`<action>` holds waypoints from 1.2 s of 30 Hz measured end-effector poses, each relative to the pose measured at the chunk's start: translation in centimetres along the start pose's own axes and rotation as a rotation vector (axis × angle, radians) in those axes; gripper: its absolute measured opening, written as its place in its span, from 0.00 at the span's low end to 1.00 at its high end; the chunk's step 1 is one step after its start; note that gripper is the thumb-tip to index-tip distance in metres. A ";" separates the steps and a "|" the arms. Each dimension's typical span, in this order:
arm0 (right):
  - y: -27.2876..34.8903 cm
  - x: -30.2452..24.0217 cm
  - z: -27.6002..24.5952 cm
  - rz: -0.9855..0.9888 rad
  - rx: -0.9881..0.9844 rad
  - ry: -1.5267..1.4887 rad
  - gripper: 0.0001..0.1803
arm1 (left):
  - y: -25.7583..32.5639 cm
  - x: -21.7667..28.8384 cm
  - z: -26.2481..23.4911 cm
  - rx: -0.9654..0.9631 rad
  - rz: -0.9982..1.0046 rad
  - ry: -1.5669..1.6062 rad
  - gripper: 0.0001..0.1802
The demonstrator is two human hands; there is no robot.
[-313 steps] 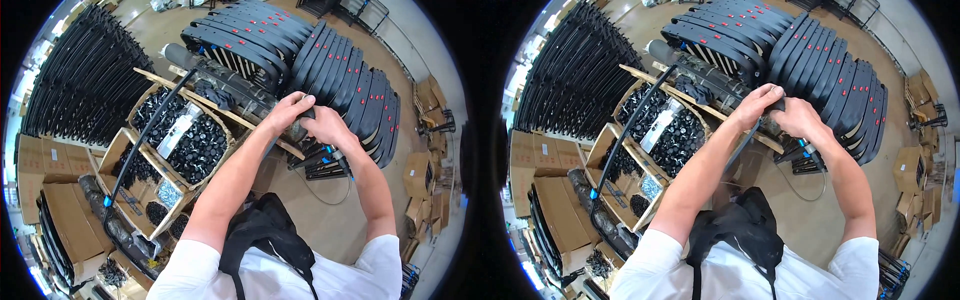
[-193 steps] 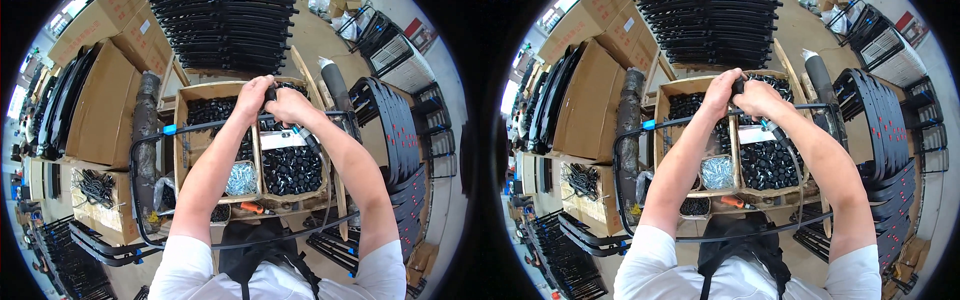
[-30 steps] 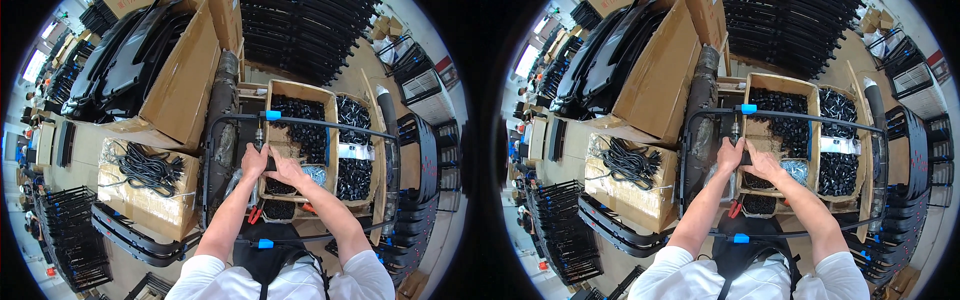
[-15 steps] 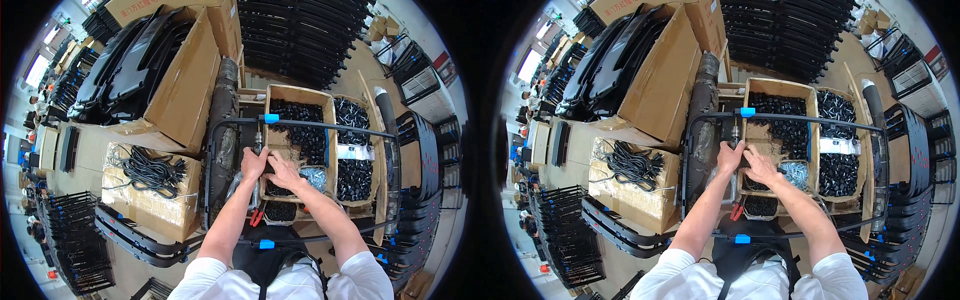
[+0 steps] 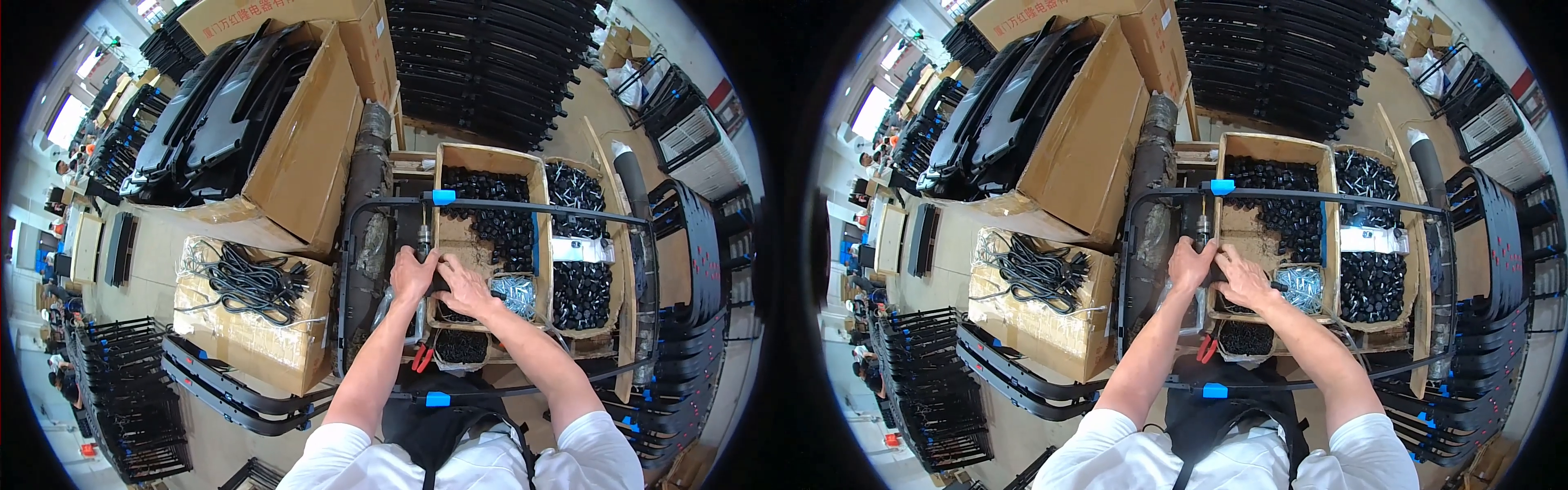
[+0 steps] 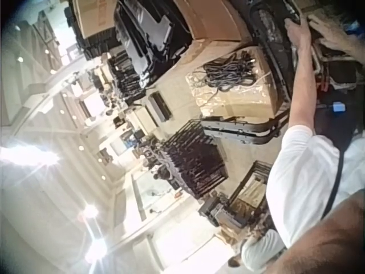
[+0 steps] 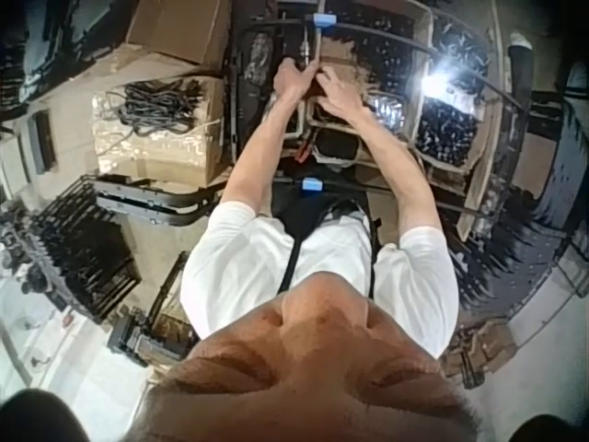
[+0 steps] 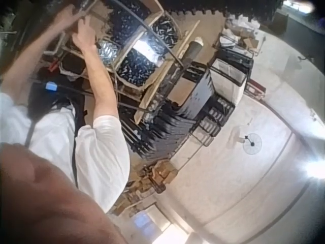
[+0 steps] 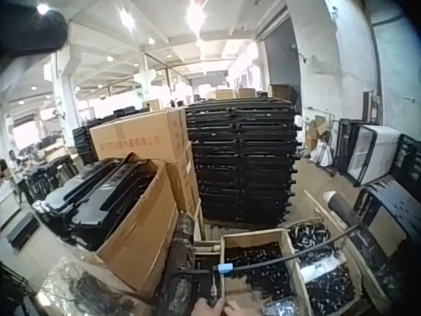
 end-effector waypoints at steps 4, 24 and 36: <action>1.3 0.2 0.0 0.013 -0.005 0.078 0.34 | 1.0 0.2 0.1 -0.021 0.040 -0.008 0.41; 2.6 4.1 -1.8 0.034 0.065 0.026 0.36 | 0.7 3.5 2.3 -0.080 0.118 -0.157 0.33; 1.4 5.2 -0.8 0.055 0.087 -0.024 0.48 | -0.7 4.6 1.8 -0.065 0.102 -0.214 0.32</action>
Point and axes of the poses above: each hand's wrist, its own y-axis away from the middle knuckle, its own z-axis out of the palm, x = y × z, the point moved 2 cm from there along -y, towards the middle knuckle, and after that the axes turned 15 degrees about -x, right-handed, at the moved point
